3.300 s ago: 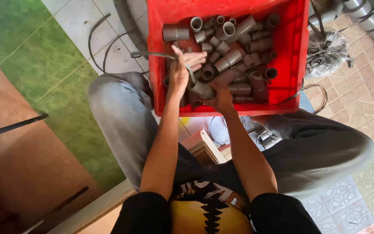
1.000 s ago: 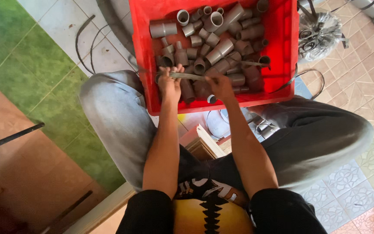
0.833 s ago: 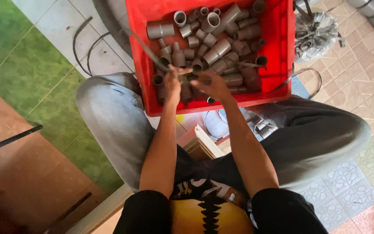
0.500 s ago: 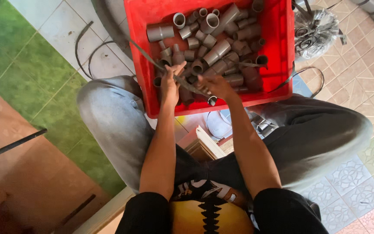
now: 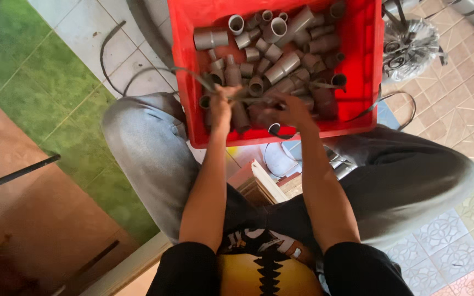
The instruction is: The person sits cross-legged on the floor and repeatedly picks up metal pipe fittings from a red crate. They wrap a thin metal wire around each fitting to secure it, then place the bundled item onto a pile on the floor.
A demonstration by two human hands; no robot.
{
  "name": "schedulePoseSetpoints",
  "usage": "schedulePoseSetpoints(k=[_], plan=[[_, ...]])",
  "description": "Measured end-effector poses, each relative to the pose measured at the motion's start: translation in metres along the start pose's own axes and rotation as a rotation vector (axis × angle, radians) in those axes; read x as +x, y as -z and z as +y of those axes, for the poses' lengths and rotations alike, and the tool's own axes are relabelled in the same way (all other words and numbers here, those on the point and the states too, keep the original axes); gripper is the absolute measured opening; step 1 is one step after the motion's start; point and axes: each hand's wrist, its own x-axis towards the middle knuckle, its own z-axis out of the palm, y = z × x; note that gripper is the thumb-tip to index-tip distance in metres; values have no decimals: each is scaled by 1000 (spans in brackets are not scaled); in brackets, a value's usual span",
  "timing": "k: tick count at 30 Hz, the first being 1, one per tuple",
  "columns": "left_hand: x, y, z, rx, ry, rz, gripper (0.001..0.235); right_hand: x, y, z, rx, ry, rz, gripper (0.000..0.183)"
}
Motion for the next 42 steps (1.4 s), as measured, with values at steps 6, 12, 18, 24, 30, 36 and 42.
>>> schedulePoseSetpoints(k=[6,12,18,24,30,36,42], plan=[[-22,1,-25,130,127,-381,63,11,-40,-46,-80,-9,-145,26],[-6,14,-4,160,110,-282,65,4,-19,-25,-128,-66,-57,40],[-16,6,-5,485,25,-280,72,13,-44,-53,-284,147,202,11],[-4,18,12,8,-58,-126,61,15,-15,-32,-280,60,327,13],[-11,24,-3,714,-358,-368,42,4,-43,-42,40,183,26,50],[-4,8,4,-86,60,119,60,9,-44,-43,53,15,31,21],[-3,11,-3,427,-37,-88,63,-12,-25,-25,20,-57,-106,41]])
